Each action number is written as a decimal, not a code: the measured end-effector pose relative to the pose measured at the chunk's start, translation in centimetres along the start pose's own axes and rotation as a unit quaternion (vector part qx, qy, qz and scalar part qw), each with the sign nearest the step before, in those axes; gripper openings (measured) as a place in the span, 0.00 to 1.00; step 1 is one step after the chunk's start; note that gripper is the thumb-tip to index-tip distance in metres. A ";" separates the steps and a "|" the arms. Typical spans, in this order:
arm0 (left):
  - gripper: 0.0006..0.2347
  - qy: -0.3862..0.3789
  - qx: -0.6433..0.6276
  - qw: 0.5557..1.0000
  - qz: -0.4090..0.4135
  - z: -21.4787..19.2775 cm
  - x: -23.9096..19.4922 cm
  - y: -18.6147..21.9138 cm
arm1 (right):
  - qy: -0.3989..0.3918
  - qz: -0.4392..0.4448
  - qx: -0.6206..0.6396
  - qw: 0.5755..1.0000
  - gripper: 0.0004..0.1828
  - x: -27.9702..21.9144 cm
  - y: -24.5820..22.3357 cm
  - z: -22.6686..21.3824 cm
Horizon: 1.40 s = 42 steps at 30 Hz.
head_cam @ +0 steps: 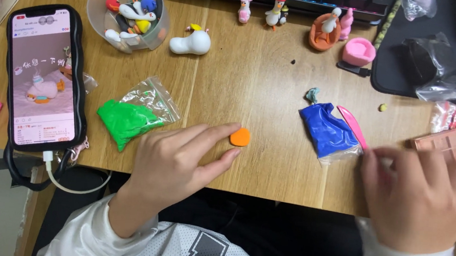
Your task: The person shapes a small piece of orange clay into a flat disc using their fingers and a pink plastic tool. They then pick up a small piece of light blue clay and roll it into a ball between their palms.
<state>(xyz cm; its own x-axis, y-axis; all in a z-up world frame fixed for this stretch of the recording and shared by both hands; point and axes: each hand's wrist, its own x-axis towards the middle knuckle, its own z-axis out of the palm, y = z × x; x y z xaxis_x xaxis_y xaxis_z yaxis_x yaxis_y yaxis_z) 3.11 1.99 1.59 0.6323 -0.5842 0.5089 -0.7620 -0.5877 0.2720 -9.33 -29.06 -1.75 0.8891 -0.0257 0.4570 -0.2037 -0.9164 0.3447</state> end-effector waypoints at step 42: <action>0.13 -0.064 -0.066 0.994 -0.056 0.2 0.9 0.5 | -0.041 0.342 0.470 0.813 0.04 -1.1 -14.7 -8.0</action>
<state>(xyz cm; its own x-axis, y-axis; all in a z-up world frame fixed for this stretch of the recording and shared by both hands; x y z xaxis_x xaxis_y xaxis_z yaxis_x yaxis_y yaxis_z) 3.36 1.04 2.02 0.7199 -0.5914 0.3634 -0.6927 -0.5792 0.4297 -10.61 -12.39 -0.74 0.7316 -0.6493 0.2075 -0.2940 -0.5752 -0.7633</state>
